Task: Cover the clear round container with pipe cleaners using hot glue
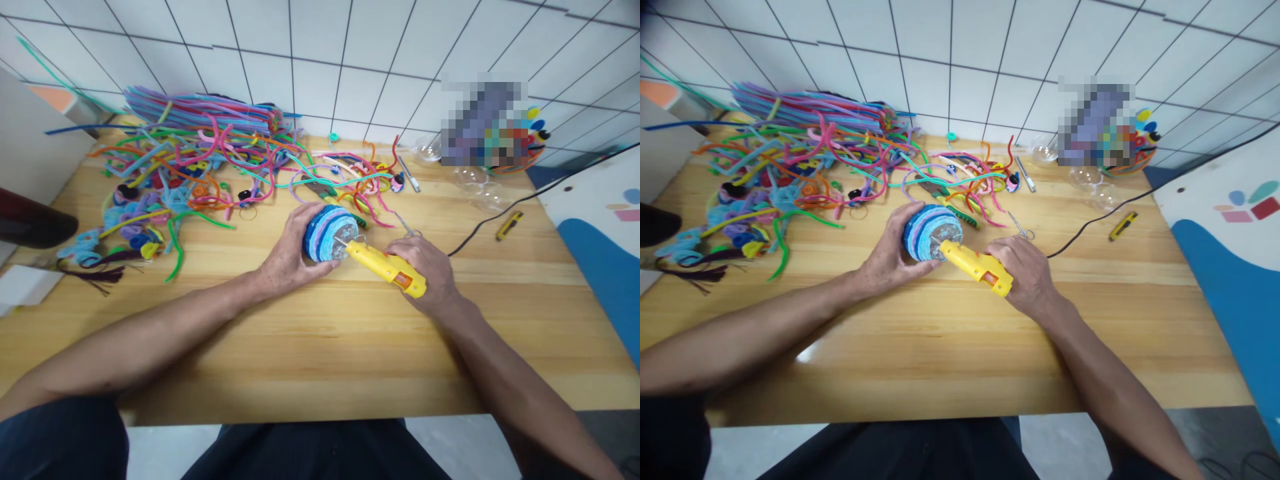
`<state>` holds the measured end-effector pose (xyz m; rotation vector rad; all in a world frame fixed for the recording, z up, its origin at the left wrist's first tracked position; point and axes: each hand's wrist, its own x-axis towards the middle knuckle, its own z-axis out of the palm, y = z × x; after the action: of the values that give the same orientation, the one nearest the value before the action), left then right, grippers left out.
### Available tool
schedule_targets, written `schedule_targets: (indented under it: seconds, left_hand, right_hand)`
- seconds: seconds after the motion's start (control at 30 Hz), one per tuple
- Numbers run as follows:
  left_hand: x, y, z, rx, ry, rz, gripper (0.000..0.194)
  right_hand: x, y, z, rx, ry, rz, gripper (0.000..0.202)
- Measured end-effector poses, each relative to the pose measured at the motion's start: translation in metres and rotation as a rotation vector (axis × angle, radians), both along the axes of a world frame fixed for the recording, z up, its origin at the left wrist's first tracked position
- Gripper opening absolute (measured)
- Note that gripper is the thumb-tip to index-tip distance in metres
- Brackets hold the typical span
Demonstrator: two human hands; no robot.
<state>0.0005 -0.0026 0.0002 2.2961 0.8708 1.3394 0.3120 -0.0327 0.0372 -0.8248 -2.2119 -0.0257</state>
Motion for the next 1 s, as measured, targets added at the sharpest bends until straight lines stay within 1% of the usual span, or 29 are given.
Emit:
schedule_targets:
  seconds: [0.1, 0.4, 0.6, 0.8, 1.0]
  left_hand:
    - [0.0001, -0.0002, 0.0001, -0.001, 0.004, 0.003, 0.1]
    - [0.0, 0.0001, -0.0001, -0.018, -0.001, 0.0, 0.1]
    - [0.0003, 0.0002, -0.0007, -0.025, -0.004, 0.001, 0.1]
    - [0.0011, 0.0009, -0.0017, 0.006, -0.015, 0.009, 0.099]
    - [0.0008, 0.0009, -0.001, -0.004, -0.011, 0.002, 0.099]
  right_hand:
    - [-0.0008, 0.0001, 0.0002, 0.017, -0.003, 0.006, 0.016]
    - [0.0023, 0.0, -0.0011, -0.02, -0.006, 0.002, 0.017]
    - [0.0014, 0.0001, -0.0006, 0.013, -0.022, -0.005, 0.016]
    - [0.0025, -0.0005, 0.0005, -0.036, -0.032, -0.015, 0.018]
    - [0.0006, 0.0, 0.0007, 0.011, -0.013, 0.0, 0.017]
